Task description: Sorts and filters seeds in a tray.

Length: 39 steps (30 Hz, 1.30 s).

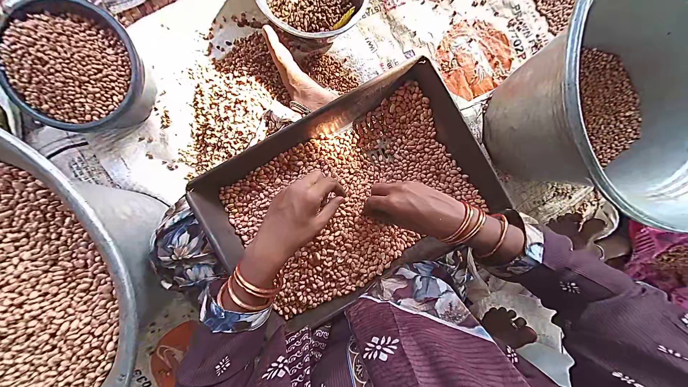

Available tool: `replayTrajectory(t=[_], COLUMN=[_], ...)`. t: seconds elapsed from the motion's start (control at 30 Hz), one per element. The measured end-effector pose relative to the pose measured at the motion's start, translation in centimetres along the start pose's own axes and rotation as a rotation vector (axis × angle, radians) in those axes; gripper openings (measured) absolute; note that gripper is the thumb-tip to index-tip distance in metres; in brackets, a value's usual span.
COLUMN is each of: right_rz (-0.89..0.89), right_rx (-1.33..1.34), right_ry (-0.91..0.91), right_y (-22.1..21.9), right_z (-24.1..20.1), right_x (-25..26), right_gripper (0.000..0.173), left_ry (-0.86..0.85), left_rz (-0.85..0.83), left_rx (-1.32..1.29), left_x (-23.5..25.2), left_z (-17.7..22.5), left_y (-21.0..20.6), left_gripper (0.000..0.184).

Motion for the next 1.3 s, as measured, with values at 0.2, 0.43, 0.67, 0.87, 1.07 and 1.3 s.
replayTrajectory(t=[0.2,0.43,0.67,0.87,1.07,1.3], right_rz=[0.071,0.076,0.005,0.043,0.091,0.096], right_rx=[-0.082,-0.138,0.041,0.042,0.122,0.118], right_ry=[-0.048,-0.078,-0.146,-0.139,-0.100,0.059], right_y=[-1.3,-1.7,-0.9,-1.0,0.4,0.5], right_z=[0.1,-0.7,-0.7,-0.5,-0.7,-1.5], right_x=[0.3,0.3,0.3,-0.2,-0.5,-0.9], right_gripper=[0.006,0.008,0.011,0.015,0.012,0.010], left_ry=[-0.110,-0.116,0.089,-0.034,-0.023,0.029], left_rz=[-0.058,-0.071,0.068,-0.044,-0.044,-0.010], left_rx=[0.089,0.119,-0.593,-0.299,0.015,0.115], left_x=[0.2,0.1,-3.0,-7.5,-9.5,-9.3], left_z=[1.1,1.3,0.9,1.8,2.9,3.2], left_y=[-1.9,-2.6,-0.5,-2.2,-3.8,-4.3], left_gripper=[0.019,0.015,0.024,0.023,0.022,0.024])
Point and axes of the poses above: each hand's wrist, its own x-axis towards the middle knuckle, its own y-axis out of the back of the hand, z = x × y, the point moved 1 cm from there along x, towards the middle knuckle, and after that the axes turned 9 degrees about -z, right-handed, at the moved point
